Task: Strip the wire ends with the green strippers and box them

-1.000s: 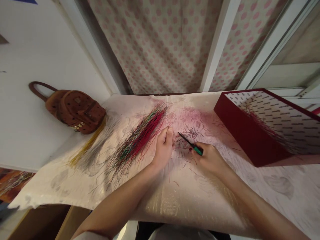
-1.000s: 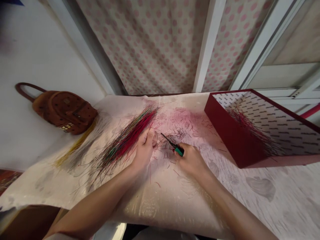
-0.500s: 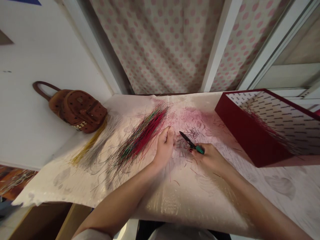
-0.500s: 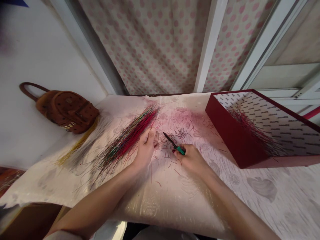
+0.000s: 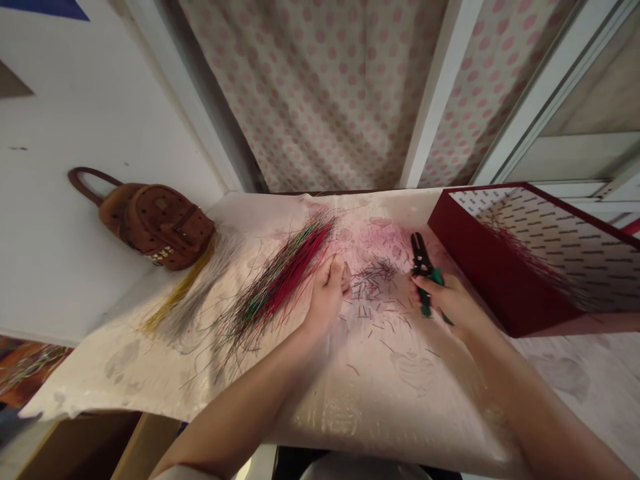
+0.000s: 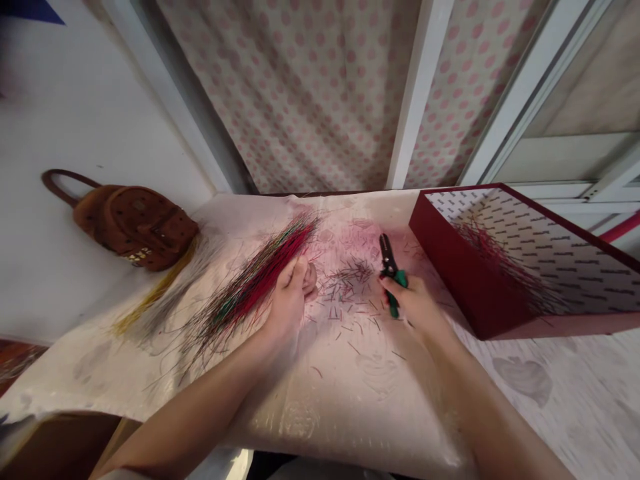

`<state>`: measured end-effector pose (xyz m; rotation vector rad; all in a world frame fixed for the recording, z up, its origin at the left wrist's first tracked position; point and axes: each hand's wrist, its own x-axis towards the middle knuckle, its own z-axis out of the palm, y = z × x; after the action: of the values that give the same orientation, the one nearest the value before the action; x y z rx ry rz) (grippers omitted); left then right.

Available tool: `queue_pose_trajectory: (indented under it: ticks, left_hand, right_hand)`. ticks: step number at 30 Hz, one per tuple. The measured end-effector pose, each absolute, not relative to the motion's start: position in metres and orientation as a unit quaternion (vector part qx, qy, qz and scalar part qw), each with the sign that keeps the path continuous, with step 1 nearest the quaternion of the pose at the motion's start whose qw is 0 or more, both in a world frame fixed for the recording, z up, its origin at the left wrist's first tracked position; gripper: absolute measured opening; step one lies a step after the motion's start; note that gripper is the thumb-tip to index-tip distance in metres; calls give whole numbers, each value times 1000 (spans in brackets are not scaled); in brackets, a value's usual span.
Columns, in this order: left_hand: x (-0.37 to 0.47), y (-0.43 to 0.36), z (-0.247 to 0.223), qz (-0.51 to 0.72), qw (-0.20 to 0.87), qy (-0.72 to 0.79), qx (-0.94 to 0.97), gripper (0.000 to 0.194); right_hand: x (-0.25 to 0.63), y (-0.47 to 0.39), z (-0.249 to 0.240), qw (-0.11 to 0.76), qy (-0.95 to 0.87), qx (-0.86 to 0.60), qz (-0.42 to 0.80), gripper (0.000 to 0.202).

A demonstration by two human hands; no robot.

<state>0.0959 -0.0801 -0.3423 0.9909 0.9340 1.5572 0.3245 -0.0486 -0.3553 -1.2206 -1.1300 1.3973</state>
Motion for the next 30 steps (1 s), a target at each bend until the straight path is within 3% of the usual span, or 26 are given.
queue_pose_trajectory:
  ticks: [4,7,19,24,30]
  left_hand:
    - [101,-83,-348,623,570,367,392,54]
    - [105,-86,-347,610,600,351,379,52]
    - [112,-90,-353,556,586,437,395,50]
    - [111,-91,-365,451,583,474,481,50]
    - [109,-87,-375,432,519,498,544,49]
  right_hand:
    - [292,-66,-346,458,-347,-331,748,18]
    - [279,-73,-338,472,-267,-273,794,11]
    - [285,-71,-324,516,-200,-235,800,6]
    - [288,-73,-319,537,-171,-223,796,8]
    - [288,-71,-322,519,-180,-245,799,8]
